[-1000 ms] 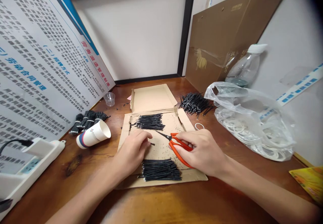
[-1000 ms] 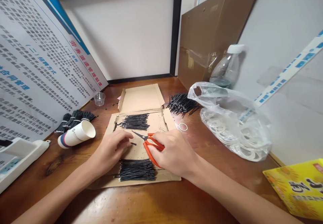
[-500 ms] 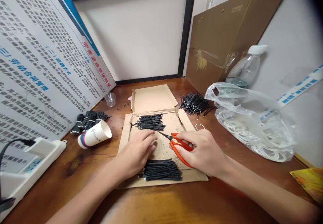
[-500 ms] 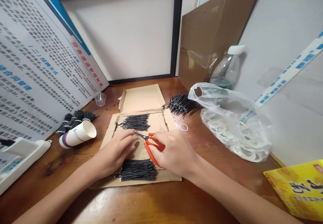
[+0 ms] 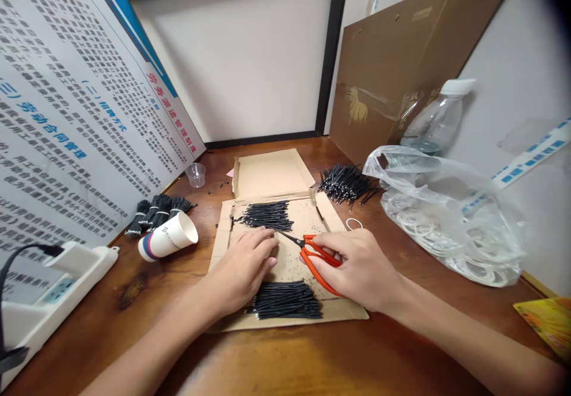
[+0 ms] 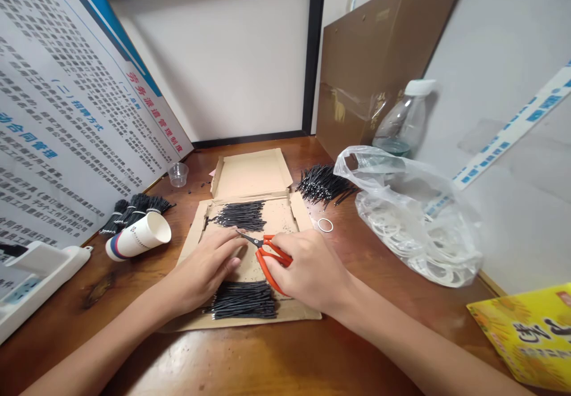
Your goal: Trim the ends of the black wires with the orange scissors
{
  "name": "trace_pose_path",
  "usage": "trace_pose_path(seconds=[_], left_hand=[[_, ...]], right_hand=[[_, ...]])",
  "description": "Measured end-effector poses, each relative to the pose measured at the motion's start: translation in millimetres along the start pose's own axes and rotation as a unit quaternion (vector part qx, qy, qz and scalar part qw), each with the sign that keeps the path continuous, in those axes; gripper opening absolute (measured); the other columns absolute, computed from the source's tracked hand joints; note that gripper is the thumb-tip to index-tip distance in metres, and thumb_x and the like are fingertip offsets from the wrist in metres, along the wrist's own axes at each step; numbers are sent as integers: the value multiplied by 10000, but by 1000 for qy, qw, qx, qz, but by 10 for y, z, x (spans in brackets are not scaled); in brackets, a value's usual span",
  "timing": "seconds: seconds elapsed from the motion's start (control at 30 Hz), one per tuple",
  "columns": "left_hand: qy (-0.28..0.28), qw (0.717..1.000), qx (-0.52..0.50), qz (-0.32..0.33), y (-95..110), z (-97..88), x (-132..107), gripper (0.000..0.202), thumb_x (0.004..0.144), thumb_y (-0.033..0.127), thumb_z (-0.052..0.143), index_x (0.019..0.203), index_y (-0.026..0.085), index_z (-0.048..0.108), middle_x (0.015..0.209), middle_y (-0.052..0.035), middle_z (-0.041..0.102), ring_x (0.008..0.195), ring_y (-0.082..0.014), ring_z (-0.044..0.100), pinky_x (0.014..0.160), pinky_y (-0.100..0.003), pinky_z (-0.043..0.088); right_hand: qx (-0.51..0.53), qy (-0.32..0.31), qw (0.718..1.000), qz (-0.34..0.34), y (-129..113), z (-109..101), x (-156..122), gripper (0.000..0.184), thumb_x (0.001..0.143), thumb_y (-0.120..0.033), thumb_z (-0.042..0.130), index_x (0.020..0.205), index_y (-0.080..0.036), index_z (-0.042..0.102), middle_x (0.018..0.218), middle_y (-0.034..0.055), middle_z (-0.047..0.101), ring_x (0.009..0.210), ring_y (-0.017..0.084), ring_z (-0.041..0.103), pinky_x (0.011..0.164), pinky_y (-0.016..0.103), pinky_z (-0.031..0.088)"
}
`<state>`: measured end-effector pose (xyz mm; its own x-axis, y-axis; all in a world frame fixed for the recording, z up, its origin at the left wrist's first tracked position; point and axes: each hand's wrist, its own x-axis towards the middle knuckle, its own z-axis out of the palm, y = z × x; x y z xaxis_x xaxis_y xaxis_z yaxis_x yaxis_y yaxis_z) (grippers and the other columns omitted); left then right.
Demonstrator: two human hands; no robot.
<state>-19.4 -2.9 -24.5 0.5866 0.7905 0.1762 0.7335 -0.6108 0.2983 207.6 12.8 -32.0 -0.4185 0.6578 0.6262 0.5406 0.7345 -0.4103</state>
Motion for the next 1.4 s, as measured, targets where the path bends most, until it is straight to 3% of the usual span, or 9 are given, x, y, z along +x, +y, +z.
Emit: trace_pose_path(seconds=[0.1,0.2,0.33,0.5,0.73,0.97,1.13,1.4], left_hand=[[-10,999,-37,2,81,-69,18,222,940,176,440,1134,157,547,1158,-122,541,1086,-240,487,946,-443,432],[-62,996,-60,-1,161,-132,20,127,927,199,482,977,165,594,984,-85,562,950,-223,514,847,-390,459],[-110,991,-79,4,217,-141,4,60,891,159,541,925,175,588,944,-60,551,899,-205,507,808,-348,453],[-104,991,-80,-18,253,-57,0,91,886,100,500,848,162,555,896,-52,548,855,-197,500,782,-337,443],[-42,996,-78,-10,244,24,-15,169,915,73,366,824,163,476,858,-58,524,792,-184,471,708,-320,419],[46,986,-147,-57,196,-42,-11,153,919,99,384,830,169,487,782,-25,537,729,-152,482,656,-287,397],[75,970,-206,-102,195,-81,15,149,932,119,354,856,177,469,733,-1,532,655,-128,466,597,-257,374],[125,965,-208,-95,205,-73,23,137,939,177,431,987,176,559,667,23,503,601,-109,451,565,-231,366]], right_hand=[[-2,-3,1000,6,2,4,6,245,829,-232,526,627,-128,617,474,-33,460,429,75,360,464,232,274],[-9,-10,1000,13,-2,4,2,284,831,-238,515,574,-133,574,465,-30,444,439,80,383,472,236,271],[-4,-11,1000,15,-12,-2,-9,255,826,-234,520,603,-133,592,478,-28,467,439,78,381,470,232,273],[3,-3,1000,5,-20,-8,-10,220,825,-220,527,657,-126,633,484,-26,489,424,74,358,454,232,271],[-4,4,1000,4,-11,9,-17,236,836,-240,526,665,-125,642,480,-19,497,422,79,341,448,234,271],[5,6,1000,6,-12,-12,-11,196,797,-218,548,656,-116,638,480,-22,483,422,75,359,456,230,271],[7,14,1000,6,-12,-13,2,193,792,-214,549,646,-117,632,471,-27,473,417,72,343,453,231,267],[21,16,1000,-4,-24,-28,-3,153,784,-206,546,707,-125,650,474,-37,459,415,70,310,444,223,266]])
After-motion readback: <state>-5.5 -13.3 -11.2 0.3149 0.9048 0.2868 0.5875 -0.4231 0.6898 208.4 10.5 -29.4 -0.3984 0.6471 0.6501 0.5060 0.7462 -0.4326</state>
